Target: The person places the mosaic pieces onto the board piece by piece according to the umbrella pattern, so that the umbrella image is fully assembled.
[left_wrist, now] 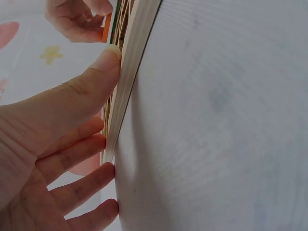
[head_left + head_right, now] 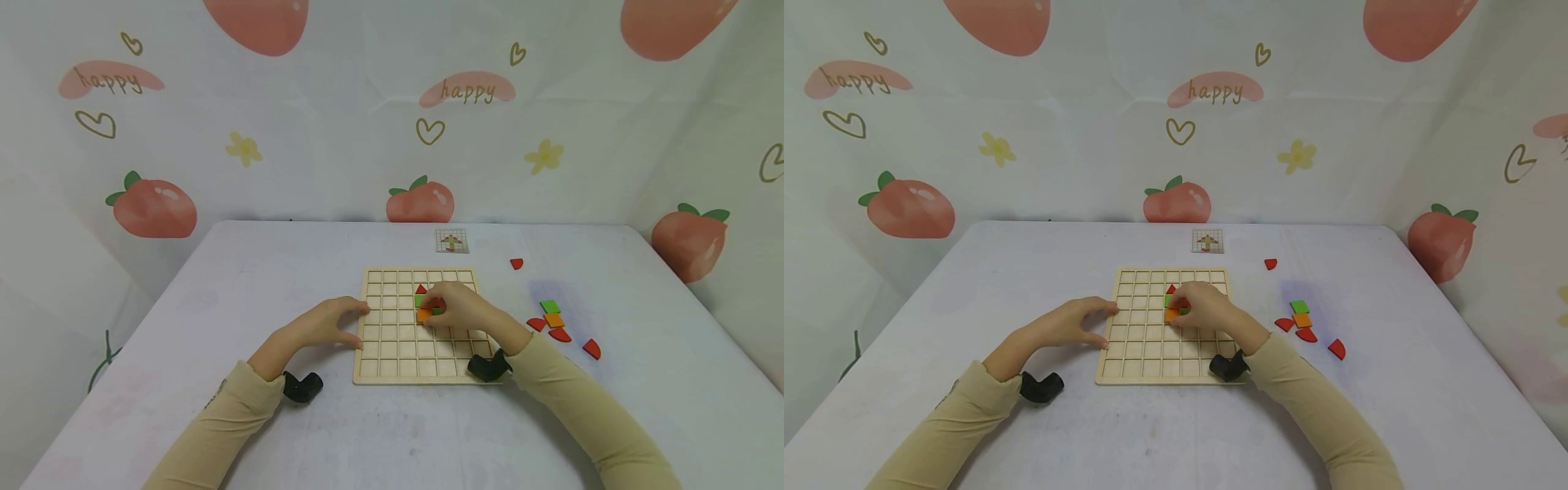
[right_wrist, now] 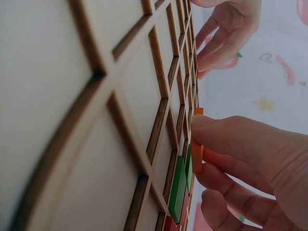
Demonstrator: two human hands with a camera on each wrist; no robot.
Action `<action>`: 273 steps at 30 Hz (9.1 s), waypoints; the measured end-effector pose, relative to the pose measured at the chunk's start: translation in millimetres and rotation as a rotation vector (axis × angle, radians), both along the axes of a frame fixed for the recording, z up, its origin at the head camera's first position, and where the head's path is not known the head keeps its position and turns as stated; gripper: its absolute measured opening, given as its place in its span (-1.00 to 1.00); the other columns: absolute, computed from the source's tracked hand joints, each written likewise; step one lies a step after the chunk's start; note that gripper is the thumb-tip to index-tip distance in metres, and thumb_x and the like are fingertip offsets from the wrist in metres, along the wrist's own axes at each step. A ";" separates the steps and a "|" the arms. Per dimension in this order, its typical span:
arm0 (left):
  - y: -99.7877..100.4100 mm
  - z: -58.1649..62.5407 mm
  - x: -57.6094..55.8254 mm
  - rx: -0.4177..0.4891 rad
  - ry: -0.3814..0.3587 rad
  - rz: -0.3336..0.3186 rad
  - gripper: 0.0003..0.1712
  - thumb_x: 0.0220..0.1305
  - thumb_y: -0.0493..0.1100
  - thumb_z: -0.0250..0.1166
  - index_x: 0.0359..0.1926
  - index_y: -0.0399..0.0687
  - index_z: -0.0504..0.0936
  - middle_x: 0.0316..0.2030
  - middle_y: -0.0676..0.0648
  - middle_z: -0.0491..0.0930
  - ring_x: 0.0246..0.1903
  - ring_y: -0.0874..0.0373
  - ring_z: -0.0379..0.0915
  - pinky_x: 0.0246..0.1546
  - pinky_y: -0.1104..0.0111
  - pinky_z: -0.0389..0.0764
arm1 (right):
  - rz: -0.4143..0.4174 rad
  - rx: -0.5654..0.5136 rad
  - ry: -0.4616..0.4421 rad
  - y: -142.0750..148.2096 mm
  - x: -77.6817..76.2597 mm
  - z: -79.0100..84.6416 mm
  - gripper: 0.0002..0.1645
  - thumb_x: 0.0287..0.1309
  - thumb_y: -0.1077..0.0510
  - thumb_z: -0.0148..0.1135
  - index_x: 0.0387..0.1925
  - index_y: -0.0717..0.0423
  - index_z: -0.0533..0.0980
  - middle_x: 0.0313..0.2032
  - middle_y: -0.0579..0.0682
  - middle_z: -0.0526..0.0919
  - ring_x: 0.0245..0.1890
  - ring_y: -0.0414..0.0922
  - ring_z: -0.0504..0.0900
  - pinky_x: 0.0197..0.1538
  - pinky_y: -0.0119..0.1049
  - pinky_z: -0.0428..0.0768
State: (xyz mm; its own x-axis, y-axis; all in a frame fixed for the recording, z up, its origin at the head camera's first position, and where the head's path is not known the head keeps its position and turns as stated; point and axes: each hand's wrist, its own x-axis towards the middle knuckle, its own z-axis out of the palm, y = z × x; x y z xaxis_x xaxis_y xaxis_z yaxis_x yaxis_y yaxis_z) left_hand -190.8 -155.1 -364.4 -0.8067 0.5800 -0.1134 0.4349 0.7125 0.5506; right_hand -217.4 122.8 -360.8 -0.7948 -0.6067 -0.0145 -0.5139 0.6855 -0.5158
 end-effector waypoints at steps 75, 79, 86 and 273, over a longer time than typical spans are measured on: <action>-0.1 0.5 1.6 -0.012 0.002 0.009 -0.29 -0.01 -0.08 0.44 0.18 -0.23 0.45 0.22 -0.20 0.42 0.29 -0.11 0.24 0.34 0.05 0.27 | -0.084 -0.039 -0.036 25.2 -1.4 9.5 -0.73 0.03 0.14 0.34 -0.20 0.16 0.61 -0.30 0.01 0.64 -0.40 -0.17 0.46 -0.34 -0.42 0.48; 0.7 0.5 0.9 -0.020 0.011 0.003 -0.29 -0.01 -0.08 0.44 0.17 -0.23 0.45 0.22 -0.21 0.42 0.29 -0.13 0.24 0.33 0.04 0.28 | -0.109 -0.053 -0.029 38.0 -1.8 8.9 -0.77 0.05 0.15 0.31 -0.22 0.16 0.61 -0.32 0.01 0.63 -0.39 -0.16 0.46 -0.35 -0.40 0.48; 0.0 0.8 0.5 -0.009 -0.003 0.006 -0.29 -0.01 -0.09 0.44 0.18 -0.24 0.45 0.22 -0.20 0.42 0.30 -0.11 0.24 0.35 0.06 0.26 | -0.134 -0.077 0.021 56.0 0.0 9.2 -0.74 0.01 0.15 0.34 -0.24 0.21 0.61 -0.35 0.02 0.64 -0.42 -0.17 0.46 -0.39 -0.41 0.48; 0.3 -1.5 0.7 -0.018 0.022 -0.001 -0.30 0.00 -0.06 0.44 0.17 -0.23 0.46 0.21 -0.22 0.42 0.29 -0.14 0.24 0.33 0.03 0.27 | 0.182 -0.032 0.059 -8.6 5.0 9.1 -0.81 -0.01 0.16 0.37 -0.30 0.12 0.61 -0.38 -0.07 0.58 -0.39 -0.21 0.47 -0.31 -0.50 0.48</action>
State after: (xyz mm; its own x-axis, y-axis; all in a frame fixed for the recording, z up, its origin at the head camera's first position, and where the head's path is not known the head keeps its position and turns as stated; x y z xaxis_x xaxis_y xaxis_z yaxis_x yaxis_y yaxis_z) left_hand -190.1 -154.9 -365.9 -0.8084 0.5789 -0.1067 0.4473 0.7220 0.5279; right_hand -212.3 114.2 -351.8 -0.6705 -0.7401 0.0510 -0.6582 0.5617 -0.5013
